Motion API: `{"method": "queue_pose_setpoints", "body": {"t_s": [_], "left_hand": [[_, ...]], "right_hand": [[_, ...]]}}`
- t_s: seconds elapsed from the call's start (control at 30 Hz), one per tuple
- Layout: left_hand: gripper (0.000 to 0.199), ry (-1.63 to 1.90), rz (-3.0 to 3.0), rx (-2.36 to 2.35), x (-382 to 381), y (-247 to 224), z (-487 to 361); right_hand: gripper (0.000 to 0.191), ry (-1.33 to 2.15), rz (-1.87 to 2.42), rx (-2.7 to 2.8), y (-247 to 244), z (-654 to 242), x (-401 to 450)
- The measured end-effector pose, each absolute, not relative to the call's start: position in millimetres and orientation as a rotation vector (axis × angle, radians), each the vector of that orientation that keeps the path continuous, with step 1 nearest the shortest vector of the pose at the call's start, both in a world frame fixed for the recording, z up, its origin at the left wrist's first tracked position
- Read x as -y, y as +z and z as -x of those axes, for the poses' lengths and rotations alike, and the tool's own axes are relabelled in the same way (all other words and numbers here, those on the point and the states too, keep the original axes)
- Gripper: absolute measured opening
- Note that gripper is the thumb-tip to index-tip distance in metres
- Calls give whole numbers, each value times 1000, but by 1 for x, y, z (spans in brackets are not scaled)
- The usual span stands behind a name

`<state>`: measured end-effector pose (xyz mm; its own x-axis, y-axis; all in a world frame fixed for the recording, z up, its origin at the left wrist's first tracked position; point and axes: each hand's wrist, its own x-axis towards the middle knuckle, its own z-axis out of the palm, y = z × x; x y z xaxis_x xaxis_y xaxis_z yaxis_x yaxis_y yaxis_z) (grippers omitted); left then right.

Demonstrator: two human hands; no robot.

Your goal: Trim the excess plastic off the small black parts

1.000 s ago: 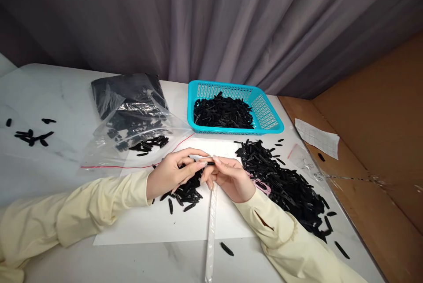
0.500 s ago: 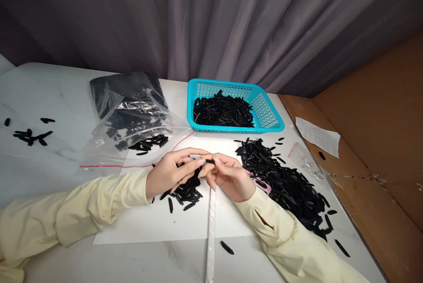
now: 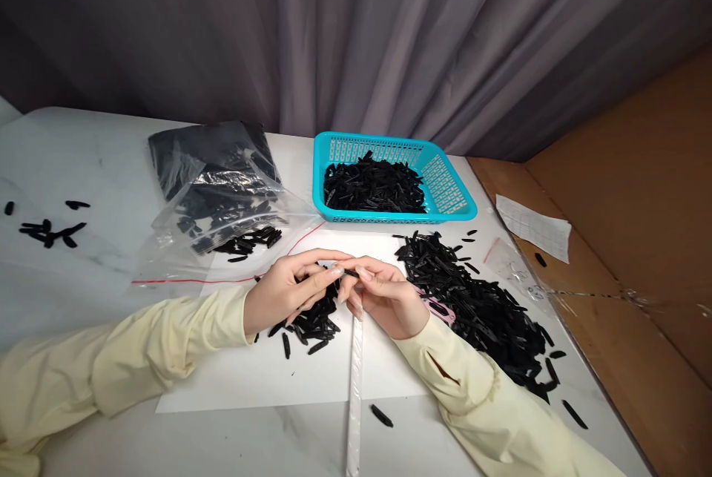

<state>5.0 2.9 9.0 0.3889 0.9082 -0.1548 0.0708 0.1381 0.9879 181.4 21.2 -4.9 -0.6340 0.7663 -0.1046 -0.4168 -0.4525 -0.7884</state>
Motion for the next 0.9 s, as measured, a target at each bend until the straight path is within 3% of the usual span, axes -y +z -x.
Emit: {"method": "queue_pose_setpoints", "body": {"t_s": [0.9], "left_hand": [[38, 799, -1326, -1012, 0, 11, -5]], "right_hand": [[27, 2173, 585, 944, -1, -184, -22]]}}
